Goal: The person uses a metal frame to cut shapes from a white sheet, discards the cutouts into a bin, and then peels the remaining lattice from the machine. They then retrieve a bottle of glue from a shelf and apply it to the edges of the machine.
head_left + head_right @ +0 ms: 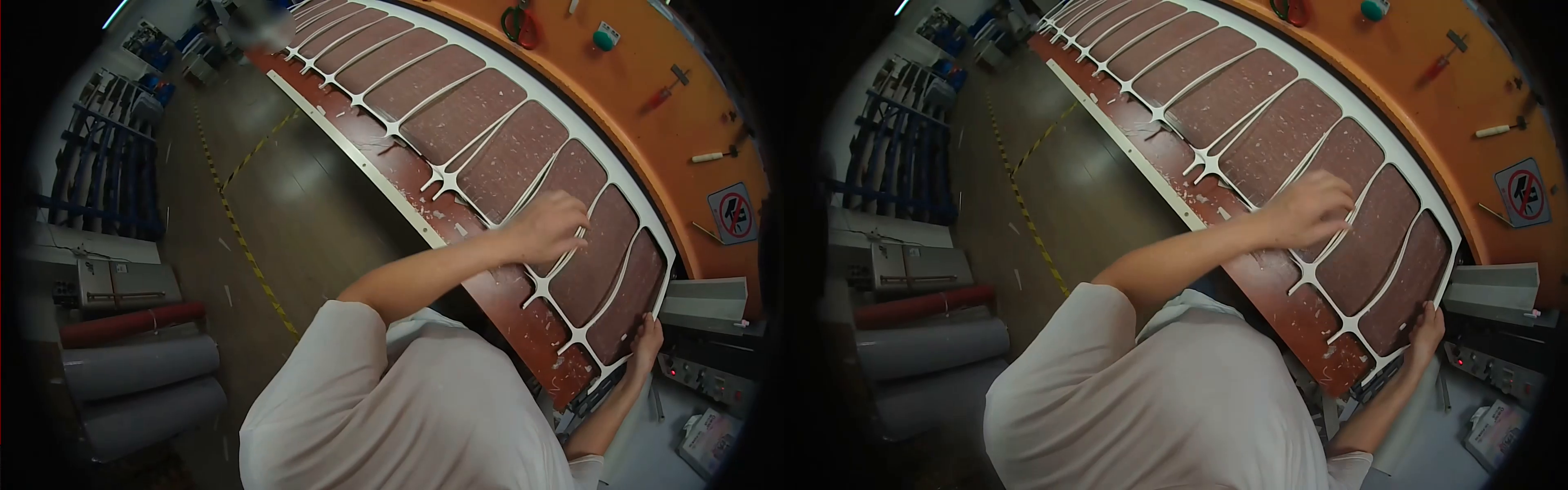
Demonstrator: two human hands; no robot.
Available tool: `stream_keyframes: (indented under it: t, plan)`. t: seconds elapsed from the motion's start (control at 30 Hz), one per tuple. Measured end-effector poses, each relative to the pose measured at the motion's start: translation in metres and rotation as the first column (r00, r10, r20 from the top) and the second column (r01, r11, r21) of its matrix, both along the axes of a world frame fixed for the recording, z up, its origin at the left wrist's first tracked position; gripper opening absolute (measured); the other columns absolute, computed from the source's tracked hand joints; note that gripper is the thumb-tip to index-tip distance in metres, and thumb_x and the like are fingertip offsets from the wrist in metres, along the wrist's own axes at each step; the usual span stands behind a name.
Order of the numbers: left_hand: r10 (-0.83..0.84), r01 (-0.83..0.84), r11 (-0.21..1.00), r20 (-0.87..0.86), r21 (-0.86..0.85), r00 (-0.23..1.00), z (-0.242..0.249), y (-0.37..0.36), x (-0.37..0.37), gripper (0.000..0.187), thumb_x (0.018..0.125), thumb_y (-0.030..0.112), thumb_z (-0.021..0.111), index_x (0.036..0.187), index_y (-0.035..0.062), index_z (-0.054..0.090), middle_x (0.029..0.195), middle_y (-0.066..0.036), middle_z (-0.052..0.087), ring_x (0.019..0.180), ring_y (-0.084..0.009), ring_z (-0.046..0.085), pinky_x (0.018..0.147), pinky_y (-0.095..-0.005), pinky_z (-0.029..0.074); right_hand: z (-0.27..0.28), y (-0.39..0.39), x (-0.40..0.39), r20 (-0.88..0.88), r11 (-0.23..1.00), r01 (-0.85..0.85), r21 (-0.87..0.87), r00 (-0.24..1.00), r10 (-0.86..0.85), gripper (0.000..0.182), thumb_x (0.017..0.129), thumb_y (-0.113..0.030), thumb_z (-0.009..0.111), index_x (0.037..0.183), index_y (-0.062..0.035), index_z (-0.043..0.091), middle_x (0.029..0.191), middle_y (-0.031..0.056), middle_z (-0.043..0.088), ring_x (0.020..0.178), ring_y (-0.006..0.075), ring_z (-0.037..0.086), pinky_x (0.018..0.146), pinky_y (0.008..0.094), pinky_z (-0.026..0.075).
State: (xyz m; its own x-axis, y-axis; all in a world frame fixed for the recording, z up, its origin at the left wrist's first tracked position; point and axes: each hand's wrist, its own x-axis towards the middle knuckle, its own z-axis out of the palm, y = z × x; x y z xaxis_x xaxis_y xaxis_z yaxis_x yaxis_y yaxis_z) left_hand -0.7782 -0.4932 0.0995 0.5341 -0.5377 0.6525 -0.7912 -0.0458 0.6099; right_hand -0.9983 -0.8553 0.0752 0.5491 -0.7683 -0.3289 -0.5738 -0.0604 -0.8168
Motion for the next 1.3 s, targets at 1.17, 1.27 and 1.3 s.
stream_keyframes:
  t: [1.17,1.27,1.3]
  plan:
    - [0.802,-0.853,0.331,0.357,0.403,0.480,-0.046,0.443,0.396,0.039,0.088,0.025,0.071,0.118,0.0013,0.063,0.119,-0.019,0.062,0.115,-0.0370,0.058,0.096,-0.0484,0.047,-0.014,0.078,0.041,-0.816,0.938,-0.030,0.344,0.485,0.315,0.027,0.102,-0.030,0.055,0.116,-0.0087,0.064,0.089,0.0008,0.062,0.073,0.0097,0.055,0.063,0.0255,0.044]
    - [0.825,-0.783,0.236,0.307,0.576,0.475,-0.057,0.452,0.421,0.040,0.087,0.033,0.073,0.112,0.0029,0.063,0.114,-0.020,0.065,0.113,-0.0377,0.060,0.096,-0.0488,0.047,-0.021,0.080,0.040,-0.810,0.934,-0.008,0.357,0.495,0.314,0.028,0.102,-0.030,0.055,0.116,-0.0082,0.064,0.091,0.0014,0.062,0.075,0.0102,0.056,0.064,0.0258,0.045]
    - [0.825,-0.748,0.252,0.268,0.614,0.498,-0.055,0.451,0.425,0.040,0.088,0.033,0.073,0.112,0.0028,0.063,0.112,-0.021,0.066,0.111,-0.0387,0.061,0.095,-0.0489,0.048,-0.024,0.080,0.043,-0.808,0.934,-0.002,0.356,0.502,0.309,0.028,0.102,-0.030,0.055,0.117,-0.0080,0.064,0.091,0.0016,0.063,0.075,0.0104,0.056,0.065,0.0259,0.045]
